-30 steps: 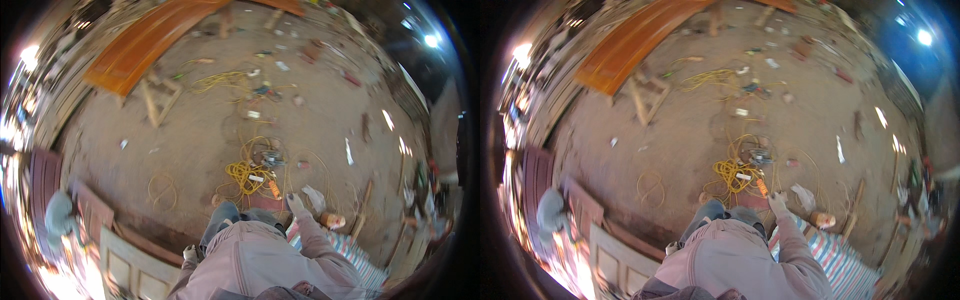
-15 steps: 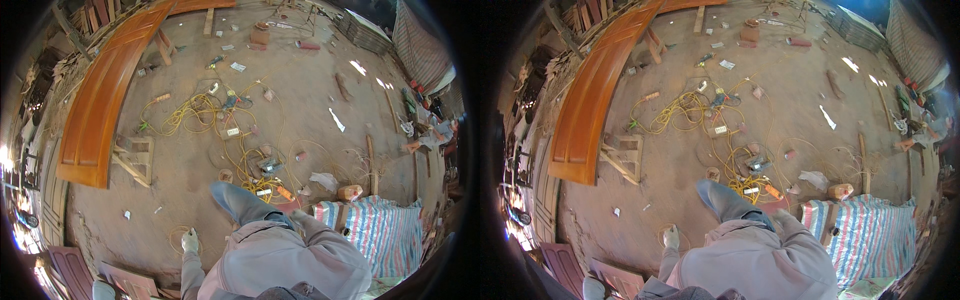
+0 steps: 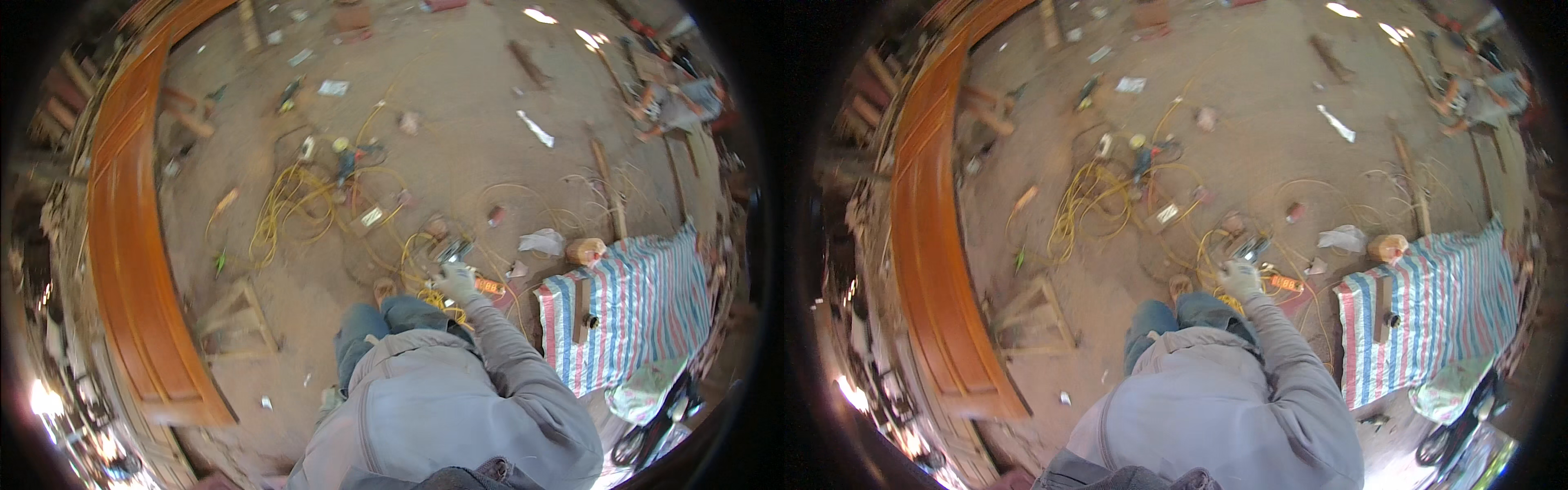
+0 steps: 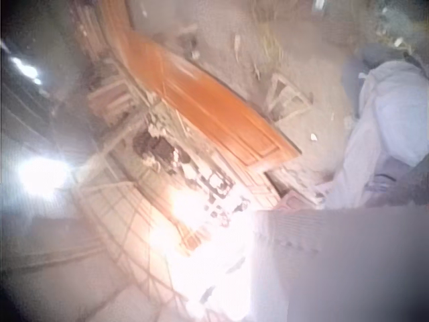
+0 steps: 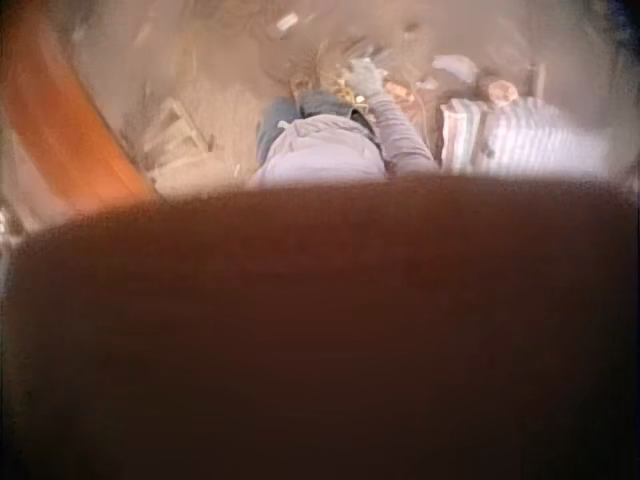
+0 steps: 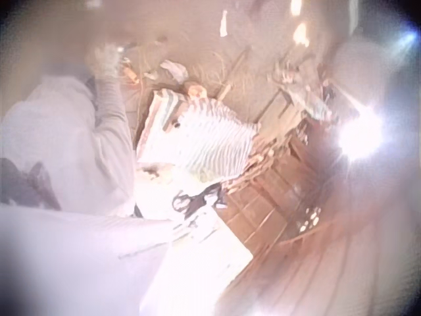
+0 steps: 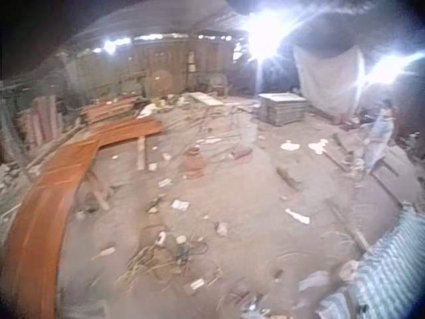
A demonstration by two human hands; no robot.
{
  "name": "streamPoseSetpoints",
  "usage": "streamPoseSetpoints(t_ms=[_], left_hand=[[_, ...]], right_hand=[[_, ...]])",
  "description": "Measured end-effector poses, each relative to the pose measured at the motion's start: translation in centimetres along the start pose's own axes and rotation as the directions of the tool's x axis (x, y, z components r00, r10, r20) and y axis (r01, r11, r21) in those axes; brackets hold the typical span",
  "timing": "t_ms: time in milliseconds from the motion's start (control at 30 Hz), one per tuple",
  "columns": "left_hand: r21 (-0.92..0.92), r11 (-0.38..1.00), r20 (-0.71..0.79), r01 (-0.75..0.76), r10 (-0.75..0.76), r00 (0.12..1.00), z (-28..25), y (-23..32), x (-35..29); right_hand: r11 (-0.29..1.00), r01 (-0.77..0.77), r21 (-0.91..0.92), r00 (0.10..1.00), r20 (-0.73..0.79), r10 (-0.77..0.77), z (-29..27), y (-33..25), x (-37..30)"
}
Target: The person sands a wooden door with sandpaper, then applies a liquid finish from a squeeze bottle into the grooves. They wipe the surface with a cloth and continue sanding different sections of the door. Another person works on a separate door nearby.
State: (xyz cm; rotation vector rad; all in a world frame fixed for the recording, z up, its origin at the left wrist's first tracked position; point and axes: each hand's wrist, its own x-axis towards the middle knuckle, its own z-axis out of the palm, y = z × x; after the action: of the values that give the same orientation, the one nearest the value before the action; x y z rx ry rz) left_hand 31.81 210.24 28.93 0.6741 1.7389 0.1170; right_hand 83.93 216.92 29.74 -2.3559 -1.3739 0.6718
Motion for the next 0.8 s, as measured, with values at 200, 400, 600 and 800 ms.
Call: streamPoseSetpoints(t_ms=[200, 400, 600, 800], left_hand=[[-0.045, 0.998, -0.044, -0.049, 0.047, 0.998, -4.8, 25.9, 10.9], [0.006, 0.996, 0.047, -0.087, 0.087, 0.995, -3.7, 44.9, 23.3], [0.402, 0.879, 0.294, -0.258, 0.143, 0.945, 4.6, 60.0, 32.6], [0.683, 0.406, 0.490, -0.606, 0.361, 0.794, 19.9, 76.6, 33.5]], right_hand=[[0.977, -0.050, -0.205, 0.980, 0.179, 0.088, -5.4, -5.9, 10.0], [0.691, -0.676, 0.256, 0.721, 0.042, 0.691, -5.2, 5.3, 9.8], [0.231, -0.706, 0.670, 0.351, 0.047, 0.935, 3.7, 12.2, 3.5], [0.144, -0.862, 0.485, 0.328, 0.318, 0.890, 2.0, 9.4, 13.1]])
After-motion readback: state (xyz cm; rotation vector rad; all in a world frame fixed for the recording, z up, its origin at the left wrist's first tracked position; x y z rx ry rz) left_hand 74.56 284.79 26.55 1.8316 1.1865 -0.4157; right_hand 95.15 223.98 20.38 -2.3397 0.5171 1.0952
